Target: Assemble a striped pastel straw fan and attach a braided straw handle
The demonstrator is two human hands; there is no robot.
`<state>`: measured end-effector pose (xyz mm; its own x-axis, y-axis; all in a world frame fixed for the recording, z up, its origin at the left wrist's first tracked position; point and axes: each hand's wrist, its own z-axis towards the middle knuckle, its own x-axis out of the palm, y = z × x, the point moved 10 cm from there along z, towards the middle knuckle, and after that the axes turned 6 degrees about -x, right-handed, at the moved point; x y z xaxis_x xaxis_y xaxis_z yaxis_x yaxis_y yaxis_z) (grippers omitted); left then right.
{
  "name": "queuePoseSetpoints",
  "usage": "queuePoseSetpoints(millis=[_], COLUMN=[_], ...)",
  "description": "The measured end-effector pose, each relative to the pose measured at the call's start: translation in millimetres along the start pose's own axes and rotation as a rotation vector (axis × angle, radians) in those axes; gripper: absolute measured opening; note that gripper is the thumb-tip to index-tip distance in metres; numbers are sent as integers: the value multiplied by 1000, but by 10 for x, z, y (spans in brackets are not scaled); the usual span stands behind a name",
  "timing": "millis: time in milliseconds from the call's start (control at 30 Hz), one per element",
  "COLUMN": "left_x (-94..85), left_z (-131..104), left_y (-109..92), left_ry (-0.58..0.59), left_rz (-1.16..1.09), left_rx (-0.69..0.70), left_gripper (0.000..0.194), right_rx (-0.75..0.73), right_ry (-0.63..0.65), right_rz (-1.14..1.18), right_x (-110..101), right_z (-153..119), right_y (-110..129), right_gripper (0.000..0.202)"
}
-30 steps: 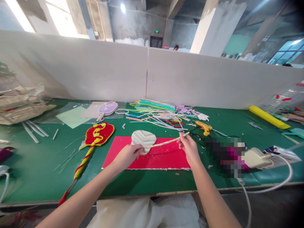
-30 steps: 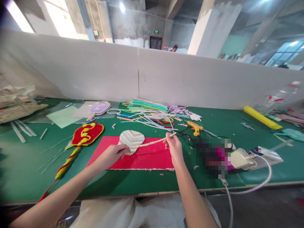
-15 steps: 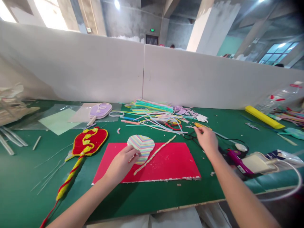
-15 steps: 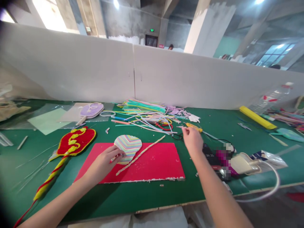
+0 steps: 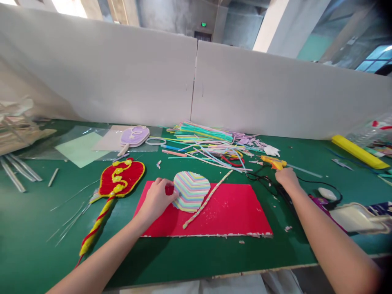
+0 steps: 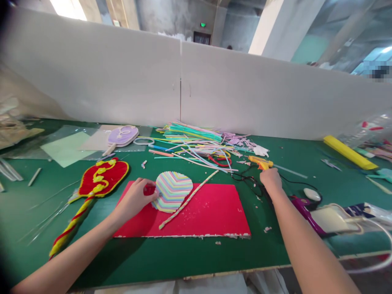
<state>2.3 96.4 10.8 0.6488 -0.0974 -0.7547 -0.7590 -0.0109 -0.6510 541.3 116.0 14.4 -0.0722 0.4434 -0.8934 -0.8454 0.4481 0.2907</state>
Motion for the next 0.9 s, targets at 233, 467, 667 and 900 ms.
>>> queuePoseSetpoints(millis=[233, 467, 667, 900], left_x=[161, 104, 160, 246], left_z=[56, 164, 210, 176], left_y=[12, -14, -27, -34], left_ry=[119, 88, 178, 300], left_rz=[-418, -625, -602, -703], left_rx=[-29, -145, -143, -137], left_gripper=[28, 41, 62, 52], right_rx=[57, -159, -366, -412], right_ry=[-121, -181, -197, -71], right_rz=[53, 172, 191, 309], right_x=[-521, -1047, -1052, -625], right_z=[-156, -593, -1566, -2215], right_y=[371, 1103, 1664, 1871], right_gripper=[46, 60, 61, 50])
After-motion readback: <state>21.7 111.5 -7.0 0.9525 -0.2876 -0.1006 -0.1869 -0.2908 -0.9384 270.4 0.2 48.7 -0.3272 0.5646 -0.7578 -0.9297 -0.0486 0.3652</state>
